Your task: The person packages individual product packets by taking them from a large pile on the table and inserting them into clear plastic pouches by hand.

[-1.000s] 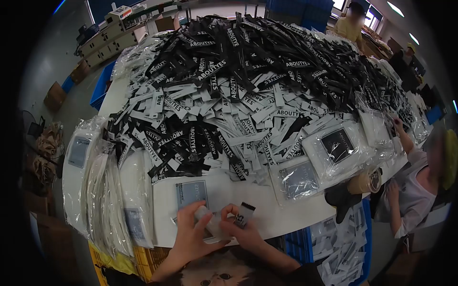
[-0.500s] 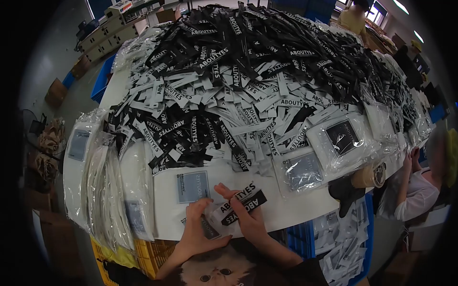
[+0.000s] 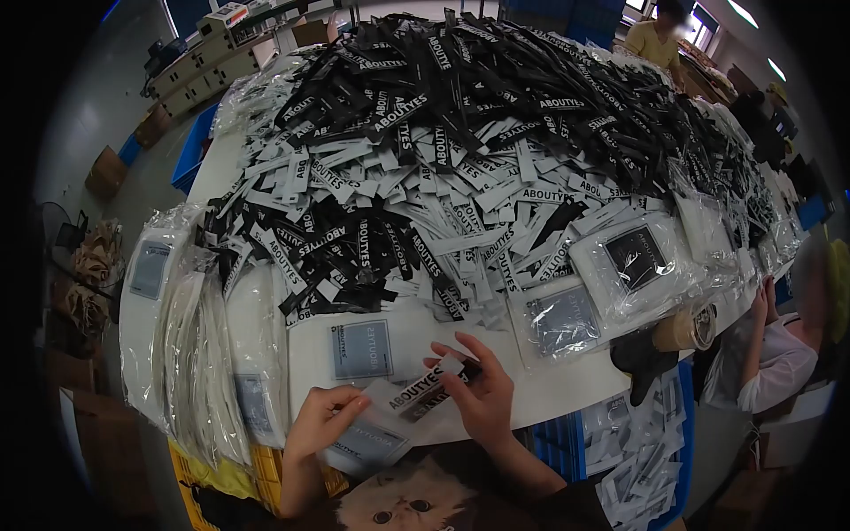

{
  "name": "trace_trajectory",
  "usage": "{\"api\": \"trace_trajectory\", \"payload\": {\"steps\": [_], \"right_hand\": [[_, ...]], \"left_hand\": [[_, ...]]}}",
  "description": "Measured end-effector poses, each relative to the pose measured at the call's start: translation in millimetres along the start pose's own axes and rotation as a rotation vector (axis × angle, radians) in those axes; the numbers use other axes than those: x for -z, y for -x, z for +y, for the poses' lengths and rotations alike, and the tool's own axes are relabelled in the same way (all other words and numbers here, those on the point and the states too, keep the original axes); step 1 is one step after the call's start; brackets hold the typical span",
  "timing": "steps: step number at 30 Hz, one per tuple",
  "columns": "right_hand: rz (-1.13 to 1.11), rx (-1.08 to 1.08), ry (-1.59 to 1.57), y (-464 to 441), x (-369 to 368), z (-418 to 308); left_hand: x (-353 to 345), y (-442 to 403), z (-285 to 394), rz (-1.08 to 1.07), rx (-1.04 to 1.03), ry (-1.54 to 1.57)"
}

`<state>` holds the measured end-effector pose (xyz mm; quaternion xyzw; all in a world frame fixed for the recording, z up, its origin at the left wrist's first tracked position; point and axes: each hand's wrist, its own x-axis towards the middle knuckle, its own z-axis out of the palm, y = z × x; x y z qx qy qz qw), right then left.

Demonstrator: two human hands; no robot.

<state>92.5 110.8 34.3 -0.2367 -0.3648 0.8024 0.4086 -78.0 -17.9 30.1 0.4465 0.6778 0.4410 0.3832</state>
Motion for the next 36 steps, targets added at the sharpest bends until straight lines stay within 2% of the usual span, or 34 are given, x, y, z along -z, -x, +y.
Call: {"api": "trace_trajectory", "payload": {"steps": [2,3,4,6,7,9,13,15,16,18,19,21,22,24,25,27,30,34,36], "right_hand": [[-0.107,0.043,0.868,3,13,-7],[-0.220,-0.005,0.927,5,25,4],[-0.217,-0.006,0.928,3,29,1],[-0.662,-0.367,0.889,-6,38,-8],[-0.666,-0.371,0.893,-9,45,-8],[-0.945,-0.509,0.763,-18,60,-2],[-0.879,-0.609,0.887,-15,44,14],[-0.758,-0.618,0.916,-13,23,2],[-0.759,-0.620,0.917,-13,27,5],[-0.547,-0.587,0.614,-14,37,12],[-0.550,-0.584,0.614,-11,35,13],[-0.299,-0.409,0.250,-4,26,10],[-0.297,-0.409,0.251,-3,24,9],[-0.458,-0.209,0.704,1,23,8],[-0.453,-0.209,0.706,1,22,8],[-0.356,-0.268,0.603,0,20,8],[-0.235,-0.179,0.532,-1,14,8],[-0.211,-0.123,0.639,2,35,-7],[-0.239,-0.026,0.766,9,48,-25]], "left_hand": [[-4,0,0,-0.002,0.055,-0.004],[-5,0,-1,-0.008,0.106,-0.013],[-5,0,-1,-0.011,0.106,-0.013],[-7,0,-2,-0.051,-0.028,0.026],[-8,1,-2,-0.047,-0.027,0.031],[-8,4,-1,-0.191,-0.024,-0.006],[-16,1,7,-0.181,-0.020,-0.050],[-13,1,10,-0.322,0.084,-0.068],[-13,2,10,-0.320,0.085,-0.066],[-12,3,11,-0.159,0.126,0.118],[-13,2,8,-0.156,0.123,0.116],[-22,1,1,0.083,0.097,0.418],[-23,0,2,0.081,0.097,0.421],[-26,-1,5,-0.029,0.112,0.390],[-28,-2,8,-0.034,0.112,0.391],[-32,-3,12,0.091,-0.024,0.238],[-40,-5,5,0.166,0.009,0.310],[-54,-9,-1,0.061,0.032,0.246],[-70,-12,1,0.037,-0.234,0.107]]}}
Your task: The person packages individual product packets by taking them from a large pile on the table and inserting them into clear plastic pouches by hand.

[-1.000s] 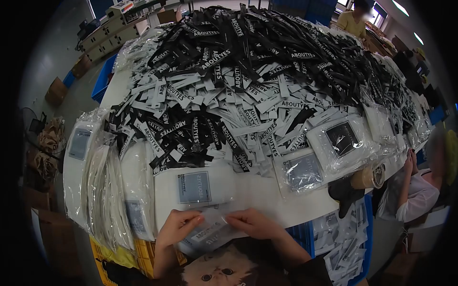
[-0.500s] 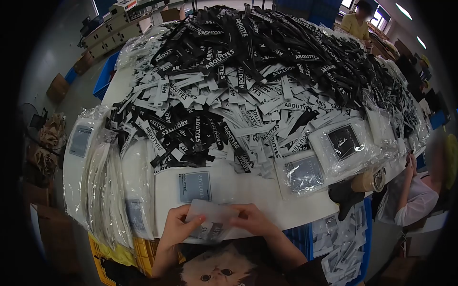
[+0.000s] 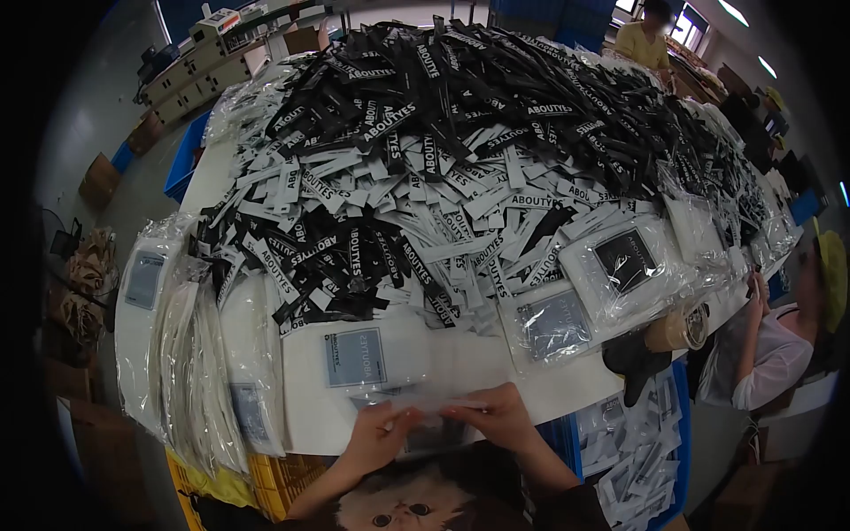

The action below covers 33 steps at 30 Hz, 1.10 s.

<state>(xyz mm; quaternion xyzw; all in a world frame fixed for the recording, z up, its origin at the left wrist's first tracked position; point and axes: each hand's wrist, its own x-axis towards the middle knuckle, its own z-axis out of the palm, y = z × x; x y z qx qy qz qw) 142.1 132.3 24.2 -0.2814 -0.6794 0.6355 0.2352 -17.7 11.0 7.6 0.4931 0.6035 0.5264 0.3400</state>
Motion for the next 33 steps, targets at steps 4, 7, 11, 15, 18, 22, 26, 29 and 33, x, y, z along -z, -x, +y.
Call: {"api": "trace_trajectory", "payload": {"steps": [4,7,11,15,18,22,26,29,33], "right_hand": [[0.120,-0.126,0.252,34,58,-22],[-0.114,-0.386,0.474,57,105,-56],[-0.154,-0.248,1.005,37,104,-62],[0.400,0.257,0.716,-57,84,-43],[0.704,0.466,0.920,-126,71,-14],[0.587,0.441,0.856,-162,63,0],[0.591,0.609,0.287,-165,40,-8],[0.414,0.424,-0.182,-163,15,-15],[0.258,0.480,0.821,-196,-26,15]], "left_hand": [[-11,-13,6,-0.036,-0.120,-0.084],[8,-8,-10,0.102,-0.070,-0.306],[10,-10,-31,0.265,-0.187,-0.551],[1,-9,-44,0.236,-0.167,-0.715],[2,-5,-59,0.221,-0.204,-0.706],[3,-7,-51,0.252,-0.203,-0.686],[3,-8,-54,0.271,-0.209,-0.684],[3,-8,-55,0.264,-0.222,-0.676],[5,-7,-55,0.241,-0.206,-0.693]]}}
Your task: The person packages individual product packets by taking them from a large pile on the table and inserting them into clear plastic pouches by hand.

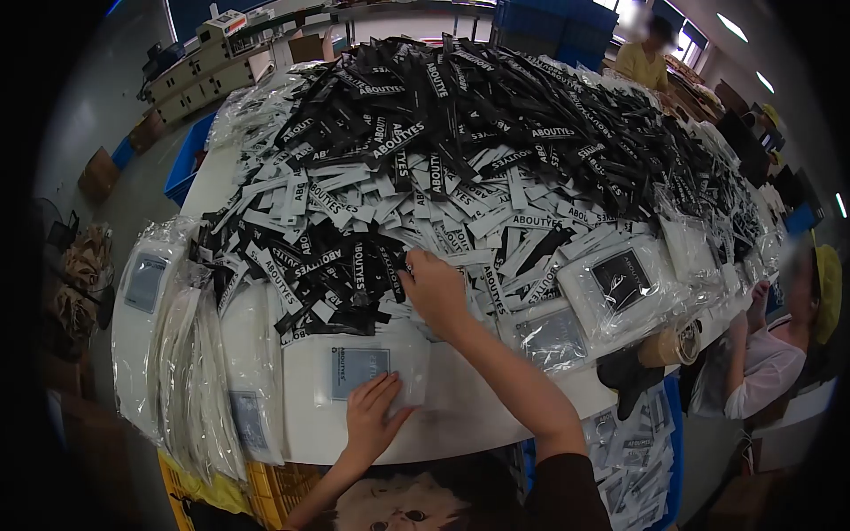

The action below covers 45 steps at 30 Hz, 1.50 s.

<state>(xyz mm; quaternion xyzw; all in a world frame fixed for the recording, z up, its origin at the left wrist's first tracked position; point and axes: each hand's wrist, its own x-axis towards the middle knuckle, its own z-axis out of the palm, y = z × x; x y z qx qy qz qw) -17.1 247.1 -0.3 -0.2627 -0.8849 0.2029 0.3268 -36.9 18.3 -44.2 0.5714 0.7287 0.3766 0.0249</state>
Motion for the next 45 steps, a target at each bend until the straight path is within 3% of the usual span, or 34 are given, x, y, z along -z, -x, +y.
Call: {"api": "trace_trajectory", "payload": {"steps": [1,6,8,9,13,15,17,19,20,24,26,27,29,30,32,34,35,36,38,40,41,43,45], "right_hand": [[-0.037,-0.060,0.232,-2,-10,-2],[-0.237,-0.157,0.341,-9,-19,8],[0.081,-0.066,-0.075,-8,-6,7],[0.043,-0.235,-0.239,-4,11,-2],[0.262,-0.305,-0.720,54,72,-26],[0.533,-0.242,-0.688,93,76,-22],[0.624,-0.311,-0.898,141,76,-15],[0.467,-0.458,-0.594,171,72,-10],[0.394,-0.566,-0.764,198,63,8],[0.609,-0.378,-0.713,210,83,-13],[0.407,-0.565,-0.568,218,76,-1],[0.436,-0.635,-0.596,220,73,0],[0.497,-0.515,-0.582,216,78,-4],[0.551,-0.422,-0.566,217,80,-11],[0.488,-0.527,-0.534,236,68,4],[0.291,-0.581,-0.367,231,68,6],[0.285,-0.454,-0.232,231,75,0],[0.277,-0.457,-0.231,223,75,-13],[0.309,-0.650,-0.859,210,68,-32],[0.115,-0.514,-0.722,192,58,-45],[0.119,-0.515,-0.724,180,62,-51],[-0.295,-0.505,-0.558,156,72,-63],[-0.374,-0.524,-0.611,158,68,-54]], "left_hand": [[0,0,-1,0.000,-0.006,0.005],[-2,4,-5,0.084,0.067,0.147],[0,5,-2,0.085,0.156,0.169],[0,5,-2,0.087,0.158,0.173],[0,4,-4,0.091,0.112,0.162],[1,3,-4,0.085,0.092,0.165],[1,3,-1,0.096,0.123,0.171],[3,2,0,0.095,0.115,0.175],[4,1,0,0.102,0.106,0.170],[13,-5,2,0.040,0.148,0.192],[19,-6,3,-0.102,0.332,0.202],[20,-4,4,-0.105,0.324,0.199],[16,0,8,0.109,0.413,0.372],[19,0,13,0.107,0.419,0.369],[29,-2,22,0.232,0.227,0.324],[38,-6,32,0.201,0.128,0.291],[38,-4,37,0.165,0.045,0.258],[36,-1,40,0.164,0.053,0.259],[32,3,46,-0.017,-0.027,0.248],[25,6,50,-0.082,-0.047,0.241],[24,8,49,-0.154,-0.070,0.228],[27,10,43,-0.179,-0.094,0.227],[37,9,42,-0.196,-0.109,0.229]]}}
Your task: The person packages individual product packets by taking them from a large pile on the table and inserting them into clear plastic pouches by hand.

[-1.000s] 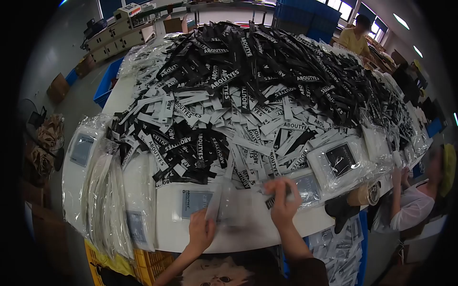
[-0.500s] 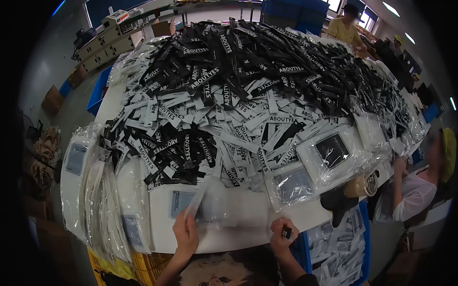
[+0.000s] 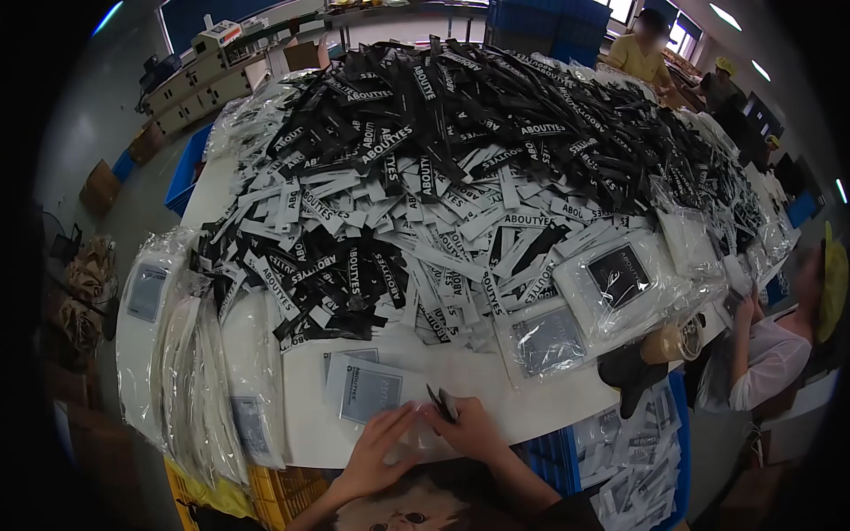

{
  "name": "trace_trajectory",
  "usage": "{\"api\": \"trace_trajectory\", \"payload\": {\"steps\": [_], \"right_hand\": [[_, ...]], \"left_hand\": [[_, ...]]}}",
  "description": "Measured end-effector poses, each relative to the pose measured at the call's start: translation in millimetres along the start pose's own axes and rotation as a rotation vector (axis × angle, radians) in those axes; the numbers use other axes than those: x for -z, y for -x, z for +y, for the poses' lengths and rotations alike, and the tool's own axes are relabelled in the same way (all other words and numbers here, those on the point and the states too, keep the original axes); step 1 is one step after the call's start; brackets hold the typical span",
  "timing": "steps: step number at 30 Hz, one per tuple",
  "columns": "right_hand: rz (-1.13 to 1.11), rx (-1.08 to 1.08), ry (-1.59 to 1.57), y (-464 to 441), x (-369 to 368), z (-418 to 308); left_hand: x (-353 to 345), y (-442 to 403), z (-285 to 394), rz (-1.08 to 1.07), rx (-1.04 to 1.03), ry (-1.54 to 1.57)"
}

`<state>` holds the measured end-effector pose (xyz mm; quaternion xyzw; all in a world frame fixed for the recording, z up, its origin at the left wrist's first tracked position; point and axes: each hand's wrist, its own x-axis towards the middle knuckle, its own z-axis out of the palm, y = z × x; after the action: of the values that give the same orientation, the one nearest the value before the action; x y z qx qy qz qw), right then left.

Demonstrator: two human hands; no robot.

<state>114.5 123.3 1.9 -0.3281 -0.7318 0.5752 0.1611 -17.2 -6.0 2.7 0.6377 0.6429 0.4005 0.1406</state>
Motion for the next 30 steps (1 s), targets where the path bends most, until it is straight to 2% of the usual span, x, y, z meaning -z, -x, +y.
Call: {"api": "trace_trajectory", "payload": {"steps": [2,3,4,5,6,8,9,11,12,14,17,18,20,24,26,27,29,30], "right_hand": [[-0.084,-0.044,-0.034,1,-4,3],[-0.117,0.151,0.013,2,-10,4],[-0.151,0.345,0.059,2,-17,3],[-0.174,0.379,0.061,-1,-25,5],[-0.177,0.379,0.061,-1,-26,2],[-0.226,0.248,-0.091,-4,-24,-9],[-0.227,0.250,-0.090,-4,-25,-14],[-0.038,0.176,-0.196,-2,-27,-22],[-0.036,0.174,-0.195,-1,-31,-21],[-0.002,0.327,0.012,5,-39,-18],[-0.053,0.382,0.168,3,-36,-14],[-0.051,0.381,0.164,3,-35,-16],[-0.206,0.223,0.097,2,-28,-20],[-0.173,0.290,0.087,4,-17,-15],[-0.123,0.306,0.341,10,-11,-4],[-0.124,0.306,0.343,10,-12,-1],[-0.101,0.341,0.292,8,-19,3],[-0.101,0.341,0.290,6,-22,3]], "left_hand": [[19,2,12,-0.067,0.377,0.409],[17,6,6,-0.065,0.381,0.412],[11,13,-2,-0.097,0.503,0.402],[8,17,-7,-0.131,0.624,0.389],[8,16,-5,-0.129,0.626,0.390],[9,10,-3,0.128,0.660,0.712],[9,8,-2,0.131,0.659,0.713],[9,5,-1,0.211,0.666,0.748],[7,5,-1,0.209,0.667,0.750],[-1,5,-3,0.224,0.662,0.563],[-5,7,-19,0.247,0.603,0.661],[-1,5,-15,0.244,0.605,0.658],[11,-3,-5,0.169,0.549,0.415],[17,-13,2,0.222,0.631,0.464],[18,-10,-1,0.147,0.668,0.456],[18,-8,-1,0.148,0.668,0.458],[20,-7,1,-0.052,0.590,0.350],[25,-14,13,-0.066,0.538,0.196]]}}
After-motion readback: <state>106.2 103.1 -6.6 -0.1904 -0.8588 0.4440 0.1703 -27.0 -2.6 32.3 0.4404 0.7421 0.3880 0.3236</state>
